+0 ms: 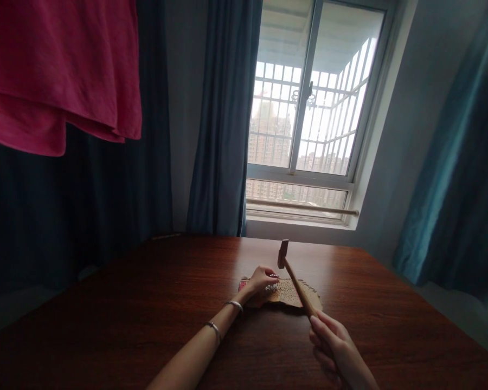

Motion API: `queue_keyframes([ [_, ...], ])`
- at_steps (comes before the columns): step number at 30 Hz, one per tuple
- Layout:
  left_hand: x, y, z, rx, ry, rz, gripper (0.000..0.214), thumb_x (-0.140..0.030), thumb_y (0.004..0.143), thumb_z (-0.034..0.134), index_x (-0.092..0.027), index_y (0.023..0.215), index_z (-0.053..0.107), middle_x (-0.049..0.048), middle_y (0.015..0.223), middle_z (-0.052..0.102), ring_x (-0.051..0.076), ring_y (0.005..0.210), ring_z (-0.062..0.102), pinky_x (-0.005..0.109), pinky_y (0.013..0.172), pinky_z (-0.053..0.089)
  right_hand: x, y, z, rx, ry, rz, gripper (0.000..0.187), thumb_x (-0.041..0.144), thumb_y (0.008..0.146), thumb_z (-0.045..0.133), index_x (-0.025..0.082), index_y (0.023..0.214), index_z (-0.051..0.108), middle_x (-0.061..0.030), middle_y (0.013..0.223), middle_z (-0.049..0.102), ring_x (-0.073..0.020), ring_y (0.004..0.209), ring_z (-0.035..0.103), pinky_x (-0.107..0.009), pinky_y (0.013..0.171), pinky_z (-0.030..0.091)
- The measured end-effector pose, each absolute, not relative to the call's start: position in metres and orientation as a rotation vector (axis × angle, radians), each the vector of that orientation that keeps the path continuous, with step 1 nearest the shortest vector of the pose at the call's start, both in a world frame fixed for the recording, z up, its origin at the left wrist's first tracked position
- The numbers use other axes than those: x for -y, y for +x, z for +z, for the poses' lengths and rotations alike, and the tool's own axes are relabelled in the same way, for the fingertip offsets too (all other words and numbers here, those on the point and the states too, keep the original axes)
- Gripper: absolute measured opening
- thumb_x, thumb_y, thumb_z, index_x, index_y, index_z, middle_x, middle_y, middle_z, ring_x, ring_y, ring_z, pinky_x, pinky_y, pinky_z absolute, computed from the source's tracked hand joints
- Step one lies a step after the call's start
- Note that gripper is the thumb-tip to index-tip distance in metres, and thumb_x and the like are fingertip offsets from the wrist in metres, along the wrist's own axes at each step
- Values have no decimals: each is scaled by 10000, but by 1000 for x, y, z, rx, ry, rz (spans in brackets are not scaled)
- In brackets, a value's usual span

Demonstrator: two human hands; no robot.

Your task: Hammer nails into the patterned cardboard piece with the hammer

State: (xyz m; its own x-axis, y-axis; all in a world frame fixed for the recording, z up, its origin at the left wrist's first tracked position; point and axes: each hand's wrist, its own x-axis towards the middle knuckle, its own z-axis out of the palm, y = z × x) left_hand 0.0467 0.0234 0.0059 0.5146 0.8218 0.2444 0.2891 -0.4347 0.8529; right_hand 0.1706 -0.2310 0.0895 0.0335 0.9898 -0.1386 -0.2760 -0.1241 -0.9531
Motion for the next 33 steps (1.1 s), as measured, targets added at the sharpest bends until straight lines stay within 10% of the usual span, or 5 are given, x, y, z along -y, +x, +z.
queue_keyframes([
  [33,-26,47,2,-888,1977,866,343,-377,603,644,-84,772,702,64,738,675,165,677,574,216,566,374,230,167,66,820,-1148,1346,486,518,648,646,199,983,498,102,498,432,19,249,235,-94,232,130],
])
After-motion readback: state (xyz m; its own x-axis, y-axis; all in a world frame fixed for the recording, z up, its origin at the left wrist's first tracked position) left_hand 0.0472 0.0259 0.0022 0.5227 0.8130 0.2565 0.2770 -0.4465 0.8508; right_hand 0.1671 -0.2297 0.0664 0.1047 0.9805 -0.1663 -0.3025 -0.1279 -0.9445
